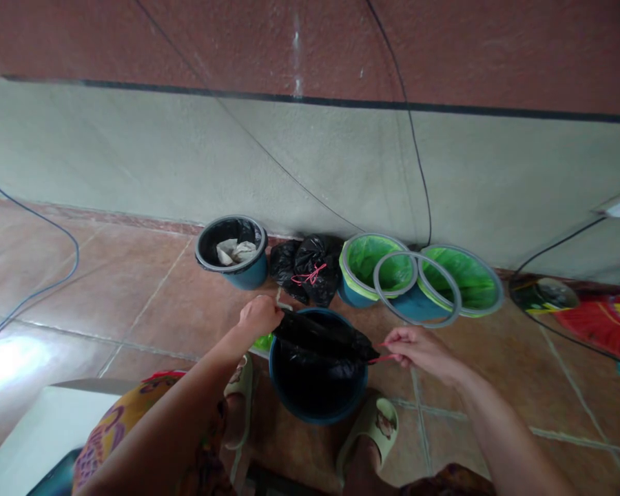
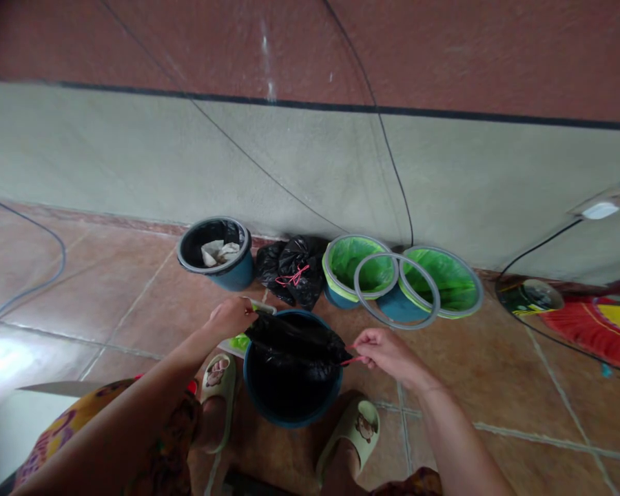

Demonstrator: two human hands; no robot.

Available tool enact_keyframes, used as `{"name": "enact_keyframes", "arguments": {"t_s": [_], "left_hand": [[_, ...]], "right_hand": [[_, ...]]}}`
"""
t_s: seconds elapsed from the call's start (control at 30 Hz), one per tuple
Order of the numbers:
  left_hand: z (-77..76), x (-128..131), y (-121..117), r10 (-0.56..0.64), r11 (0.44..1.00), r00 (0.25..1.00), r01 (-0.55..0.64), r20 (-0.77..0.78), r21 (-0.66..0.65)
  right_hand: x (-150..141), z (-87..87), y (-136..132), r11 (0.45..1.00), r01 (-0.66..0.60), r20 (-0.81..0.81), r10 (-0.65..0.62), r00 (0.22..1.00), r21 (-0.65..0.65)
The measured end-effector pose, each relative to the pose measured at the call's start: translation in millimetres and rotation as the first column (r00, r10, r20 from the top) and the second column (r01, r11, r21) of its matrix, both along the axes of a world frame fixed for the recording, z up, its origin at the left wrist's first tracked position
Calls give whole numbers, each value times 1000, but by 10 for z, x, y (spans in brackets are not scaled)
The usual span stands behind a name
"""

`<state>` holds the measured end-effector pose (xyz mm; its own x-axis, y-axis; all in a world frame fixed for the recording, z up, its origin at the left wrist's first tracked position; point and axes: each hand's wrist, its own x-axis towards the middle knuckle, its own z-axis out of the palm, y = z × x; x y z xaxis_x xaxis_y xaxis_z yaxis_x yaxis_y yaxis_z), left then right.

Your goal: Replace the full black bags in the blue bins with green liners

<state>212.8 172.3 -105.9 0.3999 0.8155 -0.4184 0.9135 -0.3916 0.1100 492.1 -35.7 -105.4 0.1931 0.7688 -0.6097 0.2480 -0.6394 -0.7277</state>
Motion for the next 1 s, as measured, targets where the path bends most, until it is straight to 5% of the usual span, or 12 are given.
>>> {"name": "enact_keyframes", "arguments": {"t_s": [0.17, 0.33, 0.47, 0.57, 0.7, 0.8, 0.9, 1.0], "left_hand": [[110, -22, -90, -145, 989, 989, 143, -35, -45], [197, -85, -132, -199, 973, 980, 194, -30, -123], [172, -177, -130, -220, 964, 973, 207, -67, -167], [140, -212, -117, -204, 962, 978, 193, -40, -192], [241, -120, -124, -207, 876, 934, 310, 292, -369], [362, 25, -188, -56, 733, 863, 377, 503, -565], [386, 166, -290, 100, 627, 787, 426, 609, -652], [296, 260, -358, 159, 614, 742, 442, 651, -654]], "right_hand": [[-217, 232, 209, 971, 139, -196, -101, 975, 194], [-339, 265, 371, 784, 426, -269, -335, 903, 452], [-290, 283, 385, 660, 637, -575, -361, 734, 399], [-216, 231, 365, 627, 704, -572, -460, 680, 334], [-299, 90, 373, 702, 603, -348, -496, 796, 379], [-518, 24, 411, 803, 458, -313, -355, 881, 381], [-745, 26, 457, 828, 399, -311, -288, 906, 394], [-895, 72, 499, 847, 352, -268, -259, 928, 398]]}}
